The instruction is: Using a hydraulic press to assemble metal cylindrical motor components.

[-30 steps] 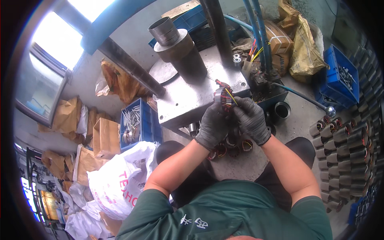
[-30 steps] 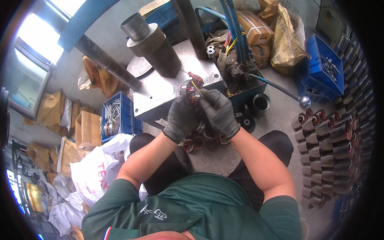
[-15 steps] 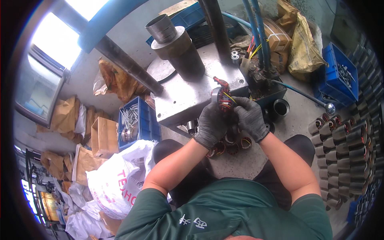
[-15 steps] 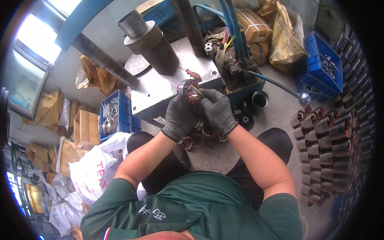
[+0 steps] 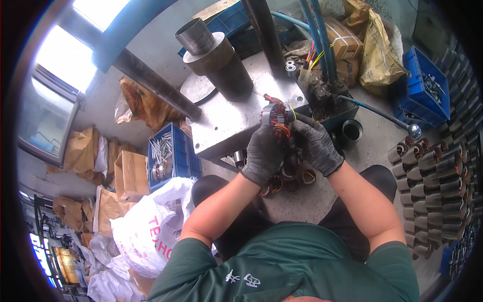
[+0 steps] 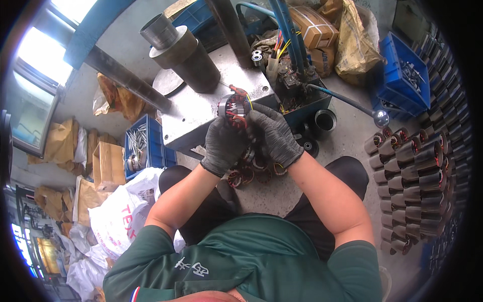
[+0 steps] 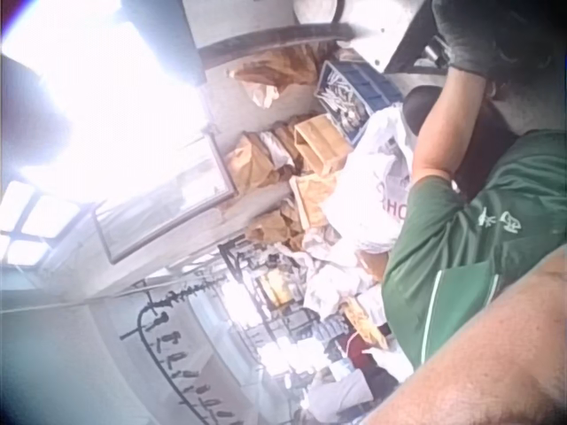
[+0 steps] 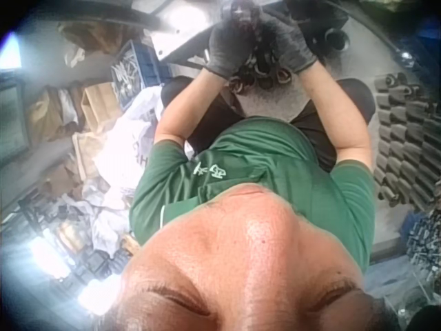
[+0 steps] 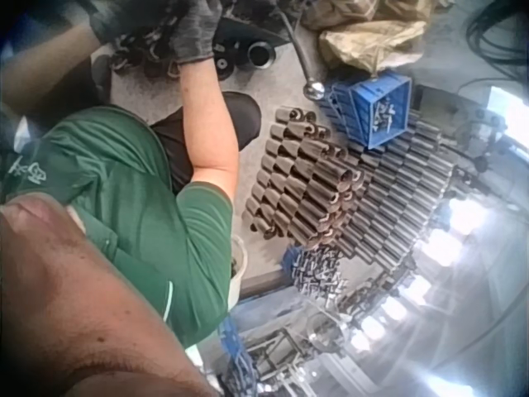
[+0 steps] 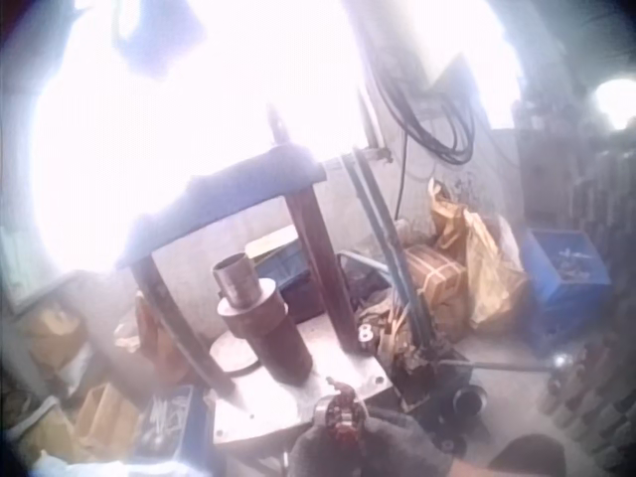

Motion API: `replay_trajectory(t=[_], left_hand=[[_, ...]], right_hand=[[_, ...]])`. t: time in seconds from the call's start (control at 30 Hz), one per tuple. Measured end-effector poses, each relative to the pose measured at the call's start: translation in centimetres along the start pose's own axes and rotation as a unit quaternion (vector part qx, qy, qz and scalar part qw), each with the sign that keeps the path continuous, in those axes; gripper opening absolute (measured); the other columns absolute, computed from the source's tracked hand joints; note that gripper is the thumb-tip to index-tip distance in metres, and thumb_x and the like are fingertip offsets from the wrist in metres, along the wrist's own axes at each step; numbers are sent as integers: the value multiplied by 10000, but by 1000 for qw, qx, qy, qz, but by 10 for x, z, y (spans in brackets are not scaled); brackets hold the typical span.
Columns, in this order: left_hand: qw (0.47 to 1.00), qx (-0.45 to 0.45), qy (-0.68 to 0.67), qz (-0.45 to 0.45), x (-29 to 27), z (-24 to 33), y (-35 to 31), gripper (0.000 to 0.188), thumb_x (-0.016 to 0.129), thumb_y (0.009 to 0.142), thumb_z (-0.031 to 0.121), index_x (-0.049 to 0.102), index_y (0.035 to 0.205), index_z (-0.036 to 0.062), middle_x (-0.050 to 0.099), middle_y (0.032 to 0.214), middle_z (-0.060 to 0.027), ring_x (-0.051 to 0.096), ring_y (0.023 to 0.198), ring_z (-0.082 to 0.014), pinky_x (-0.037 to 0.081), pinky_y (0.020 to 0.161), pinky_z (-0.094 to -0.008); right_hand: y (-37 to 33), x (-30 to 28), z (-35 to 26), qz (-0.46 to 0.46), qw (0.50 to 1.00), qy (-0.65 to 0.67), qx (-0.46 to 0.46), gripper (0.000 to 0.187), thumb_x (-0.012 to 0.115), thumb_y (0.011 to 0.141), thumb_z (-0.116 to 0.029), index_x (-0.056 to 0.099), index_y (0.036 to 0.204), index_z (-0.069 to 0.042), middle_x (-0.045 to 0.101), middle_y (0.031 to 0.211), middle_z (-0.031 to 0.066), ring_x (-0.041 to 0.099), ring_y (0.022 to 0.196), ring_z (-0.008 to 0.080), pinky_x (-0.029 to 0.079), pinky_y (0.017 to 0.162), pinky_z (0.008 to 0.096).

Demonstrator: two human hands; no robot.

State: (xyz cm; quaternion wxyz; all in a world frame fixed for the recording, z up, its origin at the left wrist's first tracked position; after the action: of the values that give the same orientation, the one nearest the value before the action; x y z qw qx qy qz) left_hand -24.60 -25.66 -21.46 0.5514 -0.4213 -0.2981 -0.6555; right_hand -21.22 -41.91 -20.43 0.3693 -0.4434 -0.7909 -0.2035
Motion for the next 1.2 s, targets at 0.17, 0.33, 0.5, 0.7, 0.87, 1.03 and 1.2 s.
replay_trajectory(t=[0.17, 0.33, 0.5, 0.7, 0.87, 1.03, 1.2], left_hand=[[924, 84, 373, -12, -2, 2, -1, 376, 496, 1052, 314, 574, 1351, 100, 652, 1213, -57, 628, 1139, -221, 526, 972, -389], [999, 0, -37, 32, 9, 5, -6, 413, 606, 996, 371, 592, 1316, 110, 658, 1161, -54, 632, 1099, -213, 531, 951, -391], [989, 22, 57, 134, 11, 5, -7, 391, 712, 871, 426, 655, 1101, 115, 653, 1019, -44, 632, 986, -250, 524, 944, -466], [994, -11, 65, 82, 9, 1, -10, 351, 703, 882, 381, 650, 1098, 109, 665, 1046, -71, 640, 1064, -263, 492, 1018, -483], [997, 21, -18, 68, 15, -3, -10, 316, 521, 996, 245, 561, 1224, 30, 624, 1088, -123, 630, 1063, -250, 536, 969, -414], [997, 38, 58, -31, 4, -2, -7, 389, 585, 989, 264, 538, 1282, 12, 622, 1135, -132, 635, 1097, -263, 542, 998, -401], [970, 78, 230, 0, -5, -4, -7, 660, 763, 876, 283, 486, 1397, -11, 645, 1208, -160, 648, 1133, -277, 551, 1003, -428]], right_hand=[[-1, -1, 1, 8, 975, -196, -102, 263, 644, 999, -99, 679, 1251, -32, 698, 995, 41, 664, 836, 133, 564, 764, 272], [-4, 0, 2, -3, 870, -437, -228, 205, 684, 950, -42, 718, 1146, 5, 693, 1057, 79, 678, 975, 187, 554, 848, 302], [-10, 10, 4, -9, 836, -475, -276, 219, 710, 937, -40, 720, 1152, -1, 727, 1068, 89, 694, 956, 165, 555, 839, 286], [-9, 7, 6, 49, 972, -212, -84, 195, 726, 947, -55, 722, 1138, -13, 741, 1029, 52, 686, 910, 107, 571, 815, 262], [-1, -3, -1, 91, 979, -175, -50, 195, 743, 926, -51, 722, 1117, -17, 736, 1003, 53, 682, 858, 100, 571, 765, 243], [-1, 1, -2, 112, 971, -210, -25, 195, 757, 912, -61, 713, 1098, -25, 727, 968, 47, 671, 820, 94, 560, 701, 241], [-1, 2, -9, 138, 972, -190, -23, 230, 735, 914, -62, 682, 1135, -32, 707, 955, 39, 654, 777, 86, 532, 639, 228]])
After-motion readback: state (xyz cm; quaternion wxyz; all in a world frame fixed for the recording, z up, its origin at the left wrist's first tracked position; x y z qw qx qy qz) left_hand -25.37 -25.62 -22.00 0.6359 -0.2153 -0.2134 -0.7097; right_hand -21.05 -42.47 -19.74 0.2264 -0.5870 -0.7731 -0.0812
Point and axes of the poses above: each hand's wrist, its own y-axis towards the middle knuckle, its own x-axis out of the palm, z = x × y, the point moved 1 cm from there along y, towards the middle knuckle
